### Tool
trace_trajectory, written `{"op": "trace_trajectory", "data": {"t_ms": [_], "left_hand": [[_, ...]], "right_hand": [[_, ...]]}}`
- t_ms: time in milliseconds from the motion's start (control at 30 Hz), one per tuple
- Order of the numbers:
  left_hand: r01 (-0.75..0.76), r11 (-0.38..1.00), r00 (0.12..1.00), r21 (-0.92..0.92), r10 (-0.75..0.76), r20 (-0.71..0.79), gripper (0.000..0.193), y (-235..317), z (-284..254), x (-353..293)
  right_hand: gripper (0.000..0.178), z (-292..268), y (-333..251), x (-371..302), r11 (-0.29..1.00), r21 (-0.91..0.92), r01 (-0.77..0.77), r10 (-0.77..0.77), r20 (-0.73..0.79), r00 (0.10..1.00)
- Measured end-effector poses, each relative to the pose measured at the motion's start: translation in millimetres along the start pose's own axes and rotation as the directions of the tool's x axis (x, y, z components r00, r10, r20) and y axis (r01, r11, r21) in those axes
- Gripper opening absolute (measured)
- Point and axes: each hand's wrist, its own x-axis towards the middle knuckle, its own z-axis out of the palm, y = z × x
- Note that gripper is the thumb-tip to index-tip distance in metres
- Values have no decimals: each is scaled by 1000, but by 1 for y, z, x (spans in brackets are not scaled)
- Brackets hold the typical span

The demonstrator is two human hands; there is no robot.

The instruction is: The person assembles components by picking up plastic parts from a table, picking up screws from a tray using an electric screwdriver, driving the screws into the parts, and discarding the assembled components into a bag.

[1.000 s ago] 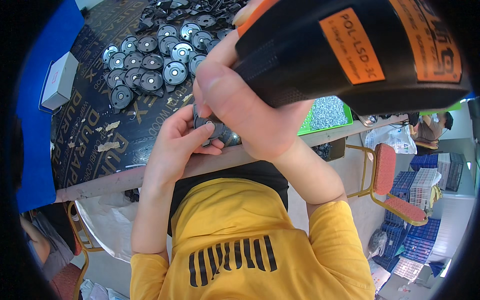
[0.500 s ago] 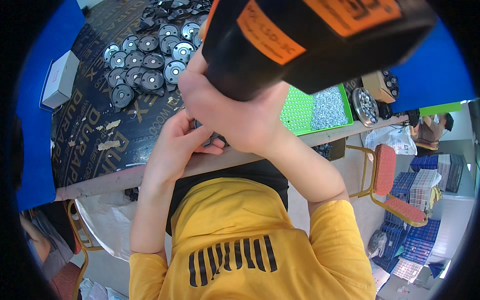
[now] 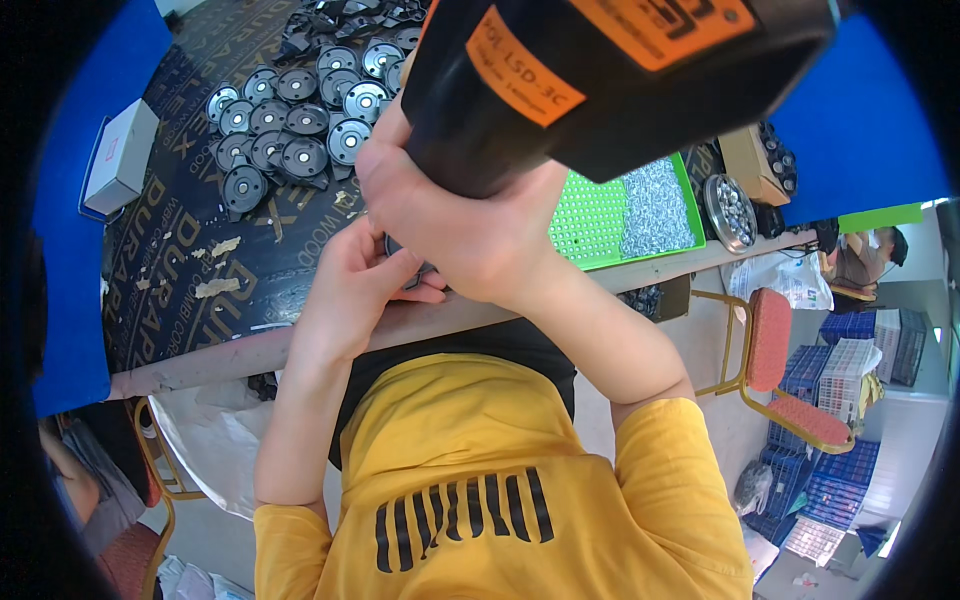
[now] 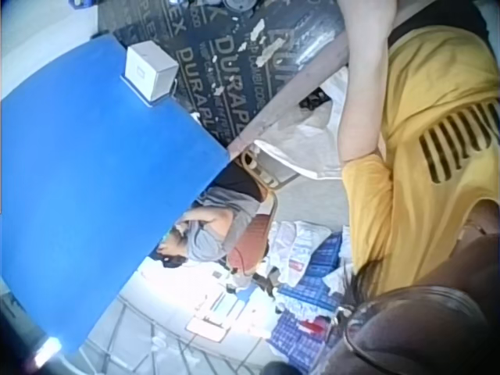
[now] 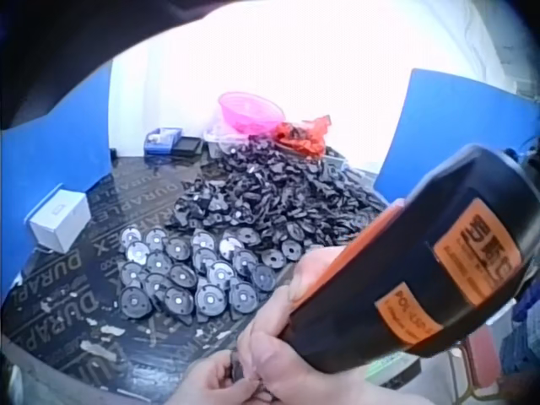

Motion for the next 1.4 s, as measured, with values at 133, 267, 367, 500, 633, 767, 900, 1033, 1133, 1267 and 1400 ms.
{"op": "trace_trajectory", "data": {"t_ms": [133,267,367,500,633,767,900,1033,1133,1267,1400], "left_hand": [[-15,1000,1000,-20,15,8,11,-1,1,1],[8,1000,999,-24,-9,-30,12,4,1,-1],[-37,997,998,-71,33,-56,13,4,2,-1],[-22,994,999,-110,18,-37,17,5,1,1],[-48,981,998,-186,41,-39,32,7,1,-1],[-54,969,998,-240,49,-27,36,6,-2,0],[-45,962,999,-270,45,-6,31,8,-3,-1],[-39,962,999,-270,42,8,32,8,-4,-2],[-37,963,999,-265,42,13,32,8,-4,-2],[-36,964,999,-264,43,19,32,8,-4,-3],[-34,962,999,-272,41,22,32,7,-5,-2]], "right_hand": [[40,-1,1,-2,999,-15,45,-45,-11,999],[39,-7,-17,0,995,74,69,-60,-122,991],[40,-35,-33,-17,995,-4,98,-97,-212,972],[37,-60,-38,-43,988,-151,27,-80,-361,929],[40,-69,-30,-59,996,-48,74,-87,-414,906],[38,-63,-30,-62,998,-4,66,-62,-431,900],[37,-61,-28,-61,999,0,42,-38,-437,898],[36,-63,-24,-63,1000,1,30,-27,-443,896],[35,-62,-24,-62,1000,-3,25,-24,-449,893],[36,-62,-23,-64,999,7,34,-27,-457,889],[36,-64,-22,-64,999,6,45,-37,-462,886]]}}
